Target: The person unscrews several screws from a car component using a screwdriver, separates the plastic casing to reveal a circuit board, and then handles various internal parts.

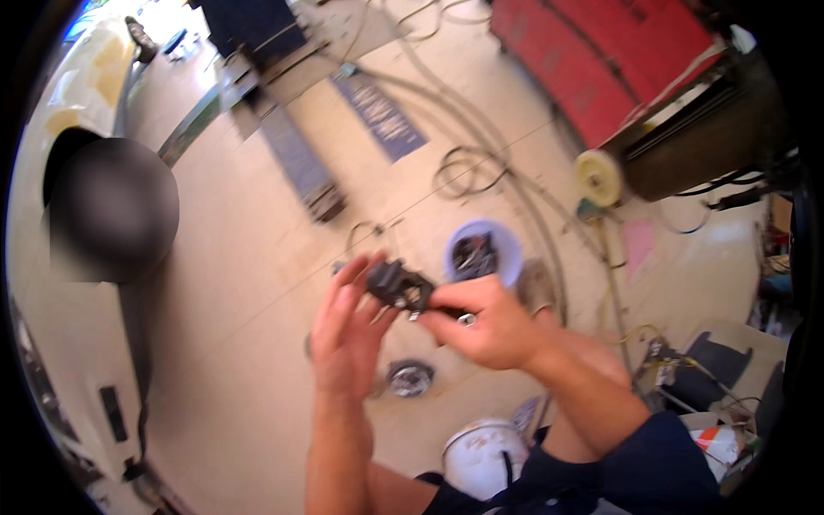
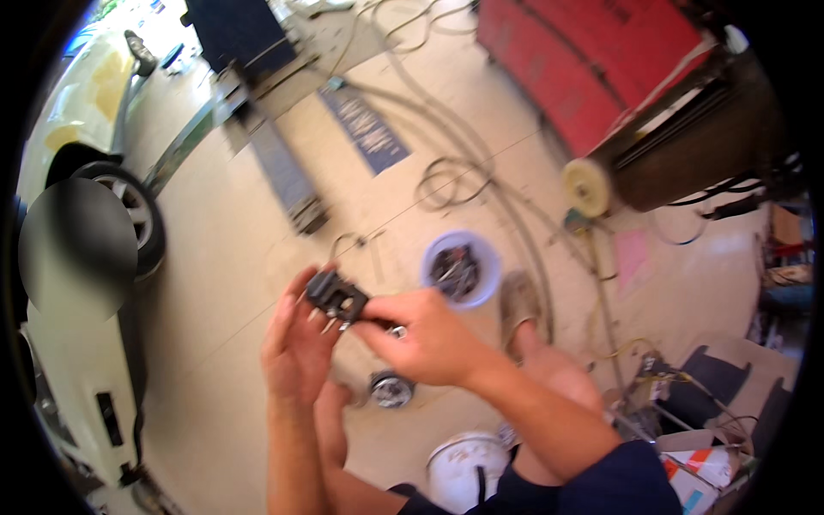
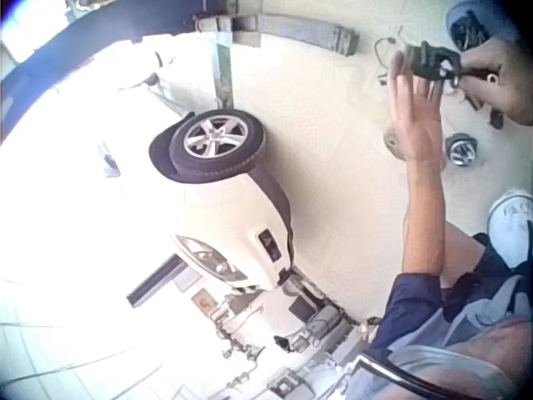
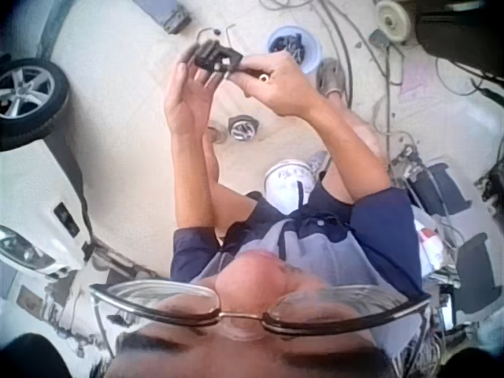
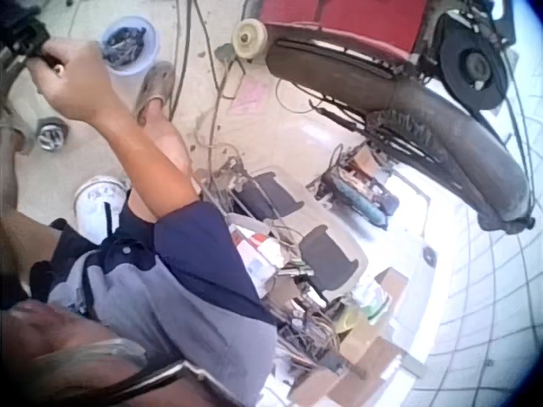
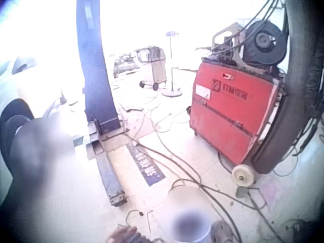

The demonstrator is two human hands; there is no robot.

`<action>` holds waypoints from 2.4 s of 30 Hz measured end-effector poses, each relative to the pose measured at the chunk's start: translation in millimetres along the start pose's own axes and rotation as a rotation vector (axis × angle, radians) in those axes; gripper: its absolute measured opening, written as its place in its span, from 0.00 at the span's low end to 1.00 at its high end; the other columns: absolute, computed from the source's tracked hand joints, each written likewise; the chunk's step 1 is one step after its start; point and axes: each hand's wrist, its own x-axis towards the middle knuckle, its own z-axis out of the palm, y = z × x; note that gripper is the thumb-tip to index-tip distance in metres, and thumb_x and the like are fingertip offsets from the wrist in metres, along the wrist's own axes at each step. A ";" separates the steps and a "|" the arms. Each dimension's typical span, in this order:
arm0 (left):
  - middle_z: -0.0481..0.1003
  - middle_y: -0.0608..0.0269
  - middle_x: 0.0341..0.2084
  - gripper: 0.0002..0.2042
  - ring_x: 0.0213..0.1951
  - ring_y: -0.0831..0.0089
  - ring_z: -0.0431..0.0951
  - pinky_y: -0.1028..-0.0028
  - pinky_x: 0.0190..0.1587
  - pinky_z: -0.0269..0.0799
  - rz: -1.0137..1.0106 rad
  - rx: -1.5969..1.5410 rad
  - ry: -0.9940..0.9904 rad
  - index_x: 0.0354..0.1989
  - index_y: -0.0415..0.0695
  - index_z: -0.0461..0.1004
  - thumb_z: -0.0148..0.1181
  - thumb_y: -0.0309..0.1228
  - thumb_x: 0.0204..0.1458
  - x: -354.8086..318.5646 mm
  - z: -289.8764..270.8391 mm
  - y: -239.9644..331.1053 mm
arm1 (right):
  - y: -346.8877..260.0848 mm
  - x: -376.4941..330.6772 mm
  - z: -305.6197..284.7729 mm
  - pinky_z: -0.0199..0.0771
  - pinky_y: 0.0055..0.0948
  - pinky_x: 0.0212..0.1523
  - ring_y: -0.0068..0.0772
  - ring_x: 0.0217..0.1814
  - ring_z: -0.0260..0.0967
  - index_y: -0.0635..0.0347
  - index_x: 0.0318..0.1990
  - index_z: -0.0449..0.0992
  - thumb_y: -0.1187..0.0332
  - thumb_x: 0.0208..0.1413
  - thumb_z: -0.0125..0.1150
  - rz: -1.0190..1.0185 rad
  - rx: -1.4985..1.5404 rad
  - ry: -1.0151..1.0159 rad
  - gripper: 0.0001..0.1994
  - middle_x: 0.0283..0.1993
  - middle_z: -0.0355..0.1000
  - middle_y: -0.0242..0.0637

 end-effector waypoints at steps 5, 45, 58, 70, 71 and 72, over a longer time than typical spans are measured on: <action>0.72 0.59 0.44 0.19 0.38 0.75 0.75 0.77 0.35 0.71 0.135 0.362 0.241 0.53 0.39 0.66 0.59 0.19 0.52 -3.1 -33.7 -1.2 | -3.6 12.8 -13.9 0.57 0.15 0.18 0.12 0.18 0.62 0.66 0.37 0.80 0.66 0.61 0.59 0.308 0.407 0.053 0.10 0.24 0.75 0.31; 0.74 0.65 0.38 0.21 0.38 0.74 0.72 0.71 0.37 0.67 -0.018 0.249 0.061 0.45 0.41 0.73 0.54 0.49 0.61 -8.5 -9.0 11.7 | 1.7 13.8 3.0 0.68 0.22 0.25 0.22 0.24 0.71 0.71 0.38 0.80 0.78 0.53 0.61 -0.139 -0.057 0.032 0.06 0.25 0.76 0.38; 0.76 0.67 0.31 0.16 0.31 0.78 0.71 0.76 0.35 0.66 0.165 0.296 0.169 0.39 0.41 0.76 0.57 0.43 0.61 -8.1 -9.6 9.6 | 0.3 17.1 4.5 0.68 0.20 0.25 0.19 0.25 0.71 0.68 0.42 0.80 0.73 0.54 0.64 0.017 -0.004 0.057 0.09 0.34 0.78 0.36; 0.72 0.65 0.27 0.22 0.32 0.73 0.72 0.70 0.37 0.69 -0.069 -0.294 0.165 0.32 0.44 0.73 0.52 0.54 0.60 -3.5 -16.0 10.4 | 13.8 33.1 -57.0 0.63 0.21 0.28 0.22 0.29 0.60 0.68 0.47 0.70 0.74 0.57 0.56 0.145 1.041 0.246 0.12 0.32 0.64 0.34; 0.71 0.65 0.26 0.23 0.32 0.73 0.71 0.70 0.37 0.69 -0.088 -0.324 0.165 0.31 0.44 0.73 0.51 0.55 0.60 -2.8 -16.3 9.4 | 15.4 34.4 -59.9 0.64 0.22 0.29 0.22 0.30 0.60 0.68 0.47 0.70 0.74 0.57 0.55 0.128 1.227 0.250 0.11 0.33 0.64 0.34; 0.70 0.65 0.26 0.23 0.31 0.72 0.70 0.70 0.37 0.68 -0.105 -0.353 0.166 0.31 0.45 0.72 0.51 0.56 0.60 -2.3 -16.9 8.1 | 16.8 36.5 -61.5 0.64 0.22 0.29 0.22 0.31 0.60 0.68 0.46 0.69 0.74 0.57 0.55 0.110 1.415 0.251 0.11 0.34 0.64 0.35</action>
